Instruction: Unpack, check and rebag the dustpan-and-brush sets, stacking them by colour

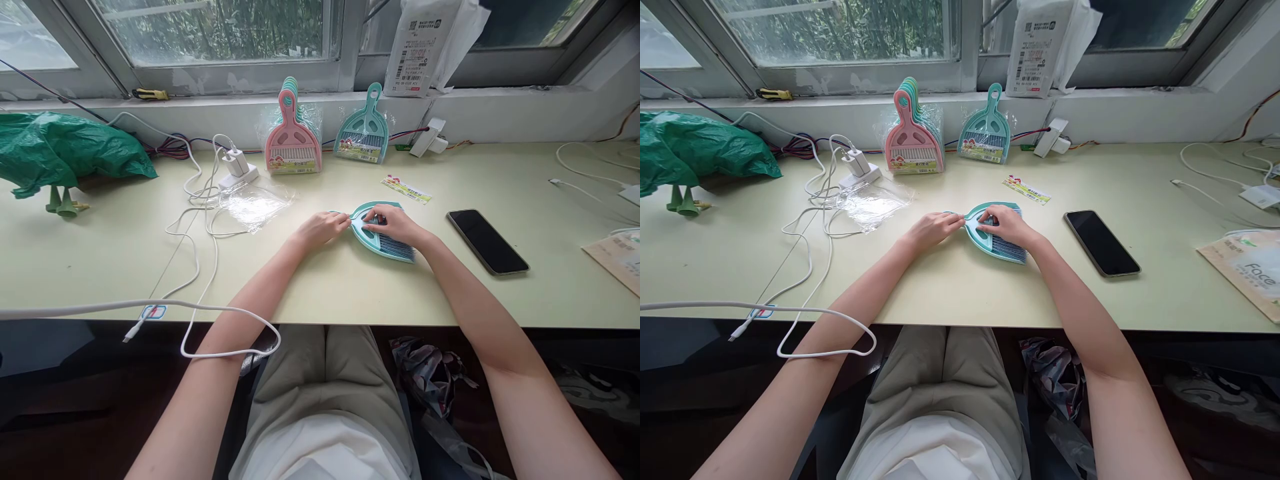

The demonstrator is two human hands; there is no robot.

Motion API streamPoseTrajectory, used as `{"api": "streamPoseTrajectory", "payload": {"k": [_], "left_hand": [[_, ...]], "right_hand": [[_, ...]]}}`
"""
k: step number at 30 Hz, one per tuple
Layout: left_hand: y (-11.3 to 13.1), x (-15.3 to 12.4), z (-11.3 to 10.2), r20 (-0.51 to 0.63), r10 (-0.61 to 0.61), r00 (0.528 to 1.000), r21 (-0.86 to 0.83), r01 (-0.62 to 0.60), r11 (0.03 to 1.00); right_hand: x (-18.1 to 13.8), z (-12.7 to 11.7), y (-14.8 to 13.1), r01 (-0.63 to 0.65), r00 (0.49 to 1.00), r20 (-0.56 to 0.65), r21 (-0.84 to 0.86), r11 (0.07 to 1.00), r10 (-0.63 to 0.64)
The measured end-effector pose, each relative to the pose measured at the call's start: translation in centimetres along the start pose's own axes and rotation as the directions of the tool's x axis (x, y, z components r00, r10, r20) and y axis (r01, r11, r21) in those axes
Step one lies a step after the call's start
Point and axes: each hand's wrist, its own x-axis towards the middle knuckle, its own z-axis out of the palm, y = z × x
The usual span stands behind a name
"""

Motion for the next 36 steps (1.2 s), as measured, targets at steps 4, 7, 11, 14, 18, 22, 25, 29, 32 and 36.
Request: {"api": "streamPoseTrajectory", "payload": {"k": [4,7,11,14,18,22,25,29,32,36], "left_hand": [[-0.1,0.0,0.1,-0.011,0.008,1.000,0.019,-0.008,1.000],[-0.1,-0.1,0.1,-0.025,0.009,1.000,0.024,-0.008,1.000],[-0.2,-0.1,0.1,-0.044,0.005,0.999,0.029,-0.004,1.000],[-0.3,-0.1,0.1,-0.055,-0.004,0.998,0.013,0.004,1.000],[-0.3,-0.1,0.0,-0.055,-0.022,0.998,-0.028,0.020,0.999],[-0.3,-0.1,0.1,-0.053,-0.020,0.998,-0.022,0.019,1.000],[-0.3,-0.1,0.2,-0.052,-0.016,0.998,-0.035,0.014,0.999],[-0.4,-0.1,0.4,-0.056,-0.041,0.998,-0.128,0.034,0.991],[-0.4,-0.1,0.5,-0.085,-0.103,0.991,-0.229,0.081,0.970],[-0.6,0.0,0.5,-0.185,-0.342,0.921,-0.432,0.237,0.870]], "right_hand": [[0.0,0.0,-0.1,-0.005,1.000,0.000,0.005,1.000,0.005],[0.0,0.0,-0.2,-0.012,1.000,-0.005,-0.003,1.000,0.012],[0.0,0.0,-0.2,0.000,1.000,-0.006,-0.015,1.000,0.000],[0.0,0.0,-0.2,0.012,1.000,-0.005,-0.022,1.000,-0.012],[0.0,0.0,-0.3,0.008,1.000,-0.006,-0.028,1.000,-0.009],[0.0,0.0,-0.3,-0.005,1.000,-0.005,-0.030,1.000,0.005],[0.0,0.0,-0.4,-0.013,1.000,-0.004,-0.028,1.000,0.013],[-0.1,-0.1,-0.5,-0.025,1.000,-0.001,-0.027,0.999,0.025],[-0.2,-0.2,-0.8,-0.065,0.998,-0.009,-0.036,0.997,0.065],[-0.3,-0.5,-1.7,-0.165,0.984,-0.073,-0.039,0.986,0.162]]}}
